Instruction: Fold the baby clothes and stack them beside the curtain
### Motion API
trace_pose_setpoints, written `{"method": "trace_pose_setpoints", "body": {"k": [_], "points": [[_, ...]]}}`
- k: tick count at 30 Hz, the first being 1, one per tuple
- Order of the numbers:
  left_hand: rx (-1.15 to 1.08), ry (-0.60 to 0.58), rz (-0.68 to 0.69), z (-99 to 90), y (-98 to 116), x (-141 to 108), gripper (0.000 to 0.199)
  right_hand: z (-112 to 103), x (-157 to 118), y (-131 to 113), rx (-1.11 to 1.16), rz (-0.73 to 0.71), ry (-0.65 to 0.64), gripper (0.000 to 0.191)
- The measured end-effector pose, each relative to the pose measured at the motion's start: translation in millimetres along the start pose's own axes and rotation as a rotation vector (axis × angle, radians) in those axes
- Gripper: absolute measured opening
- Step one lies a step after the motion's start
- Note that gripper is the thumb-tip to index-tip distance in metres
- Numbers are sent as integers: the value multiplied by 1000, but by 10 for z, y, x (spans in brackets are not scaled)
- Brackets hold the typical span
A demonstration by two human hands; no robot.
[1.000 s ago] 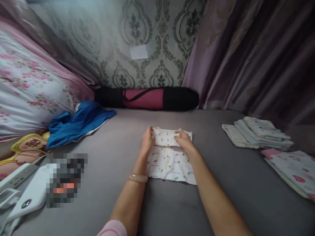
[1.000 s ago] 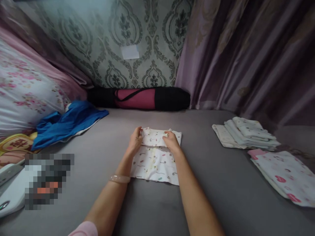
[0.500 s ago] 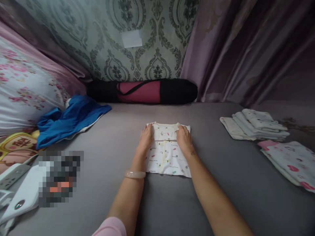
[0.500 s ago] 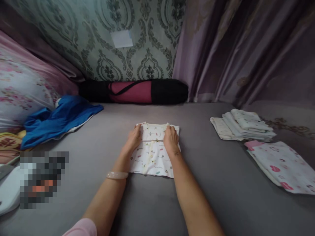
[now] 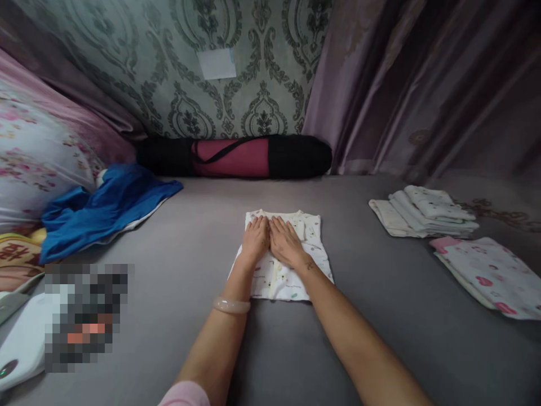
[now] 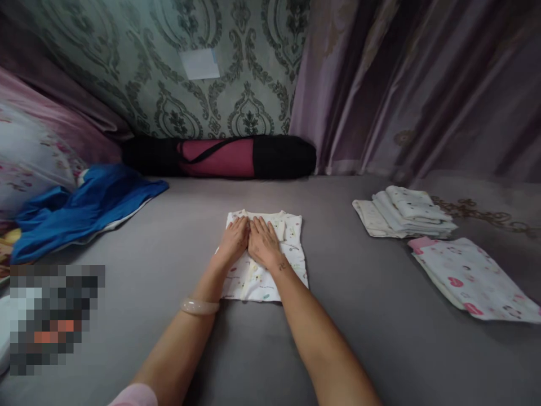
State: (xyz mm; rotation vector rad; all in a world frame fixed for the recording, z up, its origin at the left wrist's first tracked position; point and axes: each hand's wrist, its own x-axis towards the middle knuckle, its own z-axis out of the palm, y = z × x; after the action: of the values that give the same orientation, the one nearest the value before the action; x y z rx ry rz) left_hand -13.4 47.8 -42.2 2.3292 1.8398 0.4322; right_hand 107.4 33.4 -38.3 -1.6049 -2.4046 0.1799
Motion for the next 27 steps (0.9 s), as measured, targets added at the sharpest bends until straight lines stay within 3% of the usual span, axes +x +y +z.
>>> {"method": "trace_pose_setpoints", "body": {"k": [11, 14, 20, 27], "points": [[151, 60, -128, 36, 76, -41, 63, -80, -106, 133, -36, 229, -39, 64], [155, 13, -188, 17, 94, -33, 70, -122, -113, 174, -26, 286, -79, 66], [97, -82, -242, -59, 79, -4, 75, -277, -130, 226, 17, 268, -206, 63], [56, -27, -192, -37, -22, -10, 76, -306, -252, 452, -42, 293, -127, 51]]}}
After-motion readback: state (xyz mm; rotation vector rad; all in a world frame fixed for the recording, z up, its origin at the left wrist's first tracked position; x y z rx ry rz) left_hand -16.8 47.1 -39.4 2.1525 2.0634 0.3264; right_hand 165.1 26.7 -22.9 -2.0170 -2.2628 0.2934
